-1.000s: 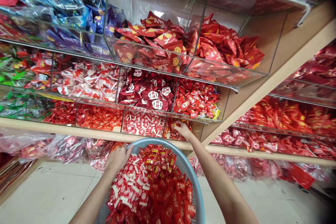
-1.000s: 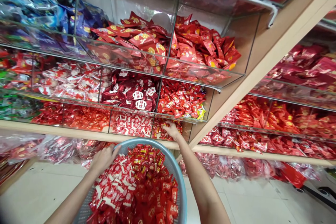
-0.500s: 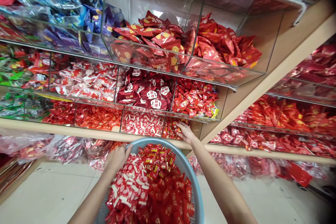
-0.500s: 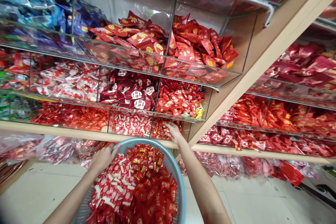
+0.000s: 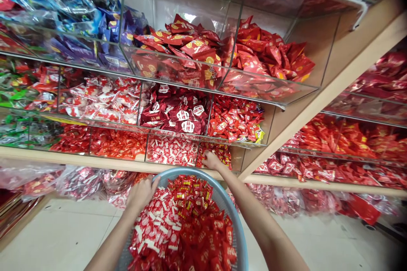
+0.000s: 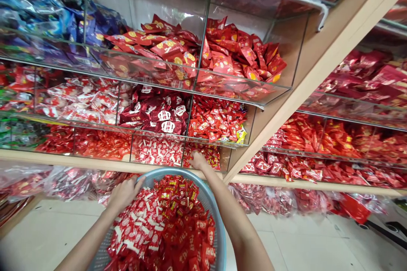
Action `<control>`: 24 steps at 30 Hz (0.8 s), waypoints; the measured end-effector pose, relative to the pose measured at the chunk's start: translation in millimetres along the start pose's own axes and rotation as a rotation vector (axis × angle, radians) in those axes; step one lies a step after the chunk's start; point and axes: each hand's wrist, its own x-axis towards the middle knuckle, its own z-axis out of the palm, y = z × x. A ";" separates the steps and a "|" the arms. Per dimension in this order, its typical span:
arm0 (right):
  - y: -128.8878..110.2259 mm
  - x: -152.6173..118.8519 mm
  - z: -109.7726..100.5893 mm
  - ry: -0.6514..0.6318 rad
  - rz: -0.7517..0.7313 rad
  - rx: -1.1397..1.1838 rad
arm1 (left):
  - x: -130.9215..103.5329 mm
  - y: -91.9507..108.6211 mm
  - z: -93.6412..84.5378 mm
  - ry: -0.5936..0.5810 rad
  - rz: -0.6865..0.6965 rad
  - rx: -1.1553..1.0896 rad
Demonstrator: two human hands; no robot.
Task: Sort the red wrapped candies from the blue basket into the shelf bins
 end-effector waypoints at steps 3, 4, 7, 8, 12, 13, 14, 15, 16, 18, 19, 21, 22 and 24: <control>-5.3 2.8 9.3 -0.050 0.013 -0.071 | -0.2 -0.5 0.1 0.002 0.002 0.005; -6.2 3.3 10.7 -0.056 0.015 -0.084 | -0.1 -0.6 0.2 0.000 0.001 0.009; -6.8 4.1 11.8 -0.068 0.014 -0.097 | 0.5 -0.5 0.4 -0.002 -0.003 0.013; -6.6 4.2 11.7 -0.069 0.010 -0.092 | 0.7 -0.5 0.6 0.000 -0.005 0.014; -4.4 2.9 11.9 -0.057 -0.021 -0.021 | 1.3 -0.4 0.8 -0.010 -0.008 0.016; -3.7 1.8 11.2 -0.053 -0.027 0.005 | 1.3 -0.4 0.8 -0.015 -0.008 0.017; -2.9 0.3 9.8 -0.045 -0.030 0.028 | 1.2 -0.4 0.6 -0.017 -0.008 0.019; -2.0 -1.9 7.2 -0.034 -0.037 0.059 | 1.2 -0.5 0.5 -0.018 -0.008 0.020; -1.0 -5.0 3.4 -0.018 -0.046 0.107 | 1.2 -0.4 0.5 -0.017 -0.008 0.020; 1.8 -13.9 -8.1 0.022 -0.069 0.253 | 1.3 -0.4 0.7 -0.012 -0.008 0.017; 3.5 -20.0 -15.3 0.041 -0.083 0.337 | 1.5 -0.5 1.0 -0.009 -0.008 0.015; 6.8 -35.2 -30.6 0.058 -0.116 0.448 | 2.1 -0.6 1.7 0.000 -0.007 0.011; 7.8 -44.0 -37.4 0.056 -0.138 0.453 | 2.4 -0.7 2.1 0.004 -0.007 0.010; 7.5 -62.4 -46.4 0.016 -0.200 0.388 | 3.0 -1.0 2.7 0.006 -0.005 0.010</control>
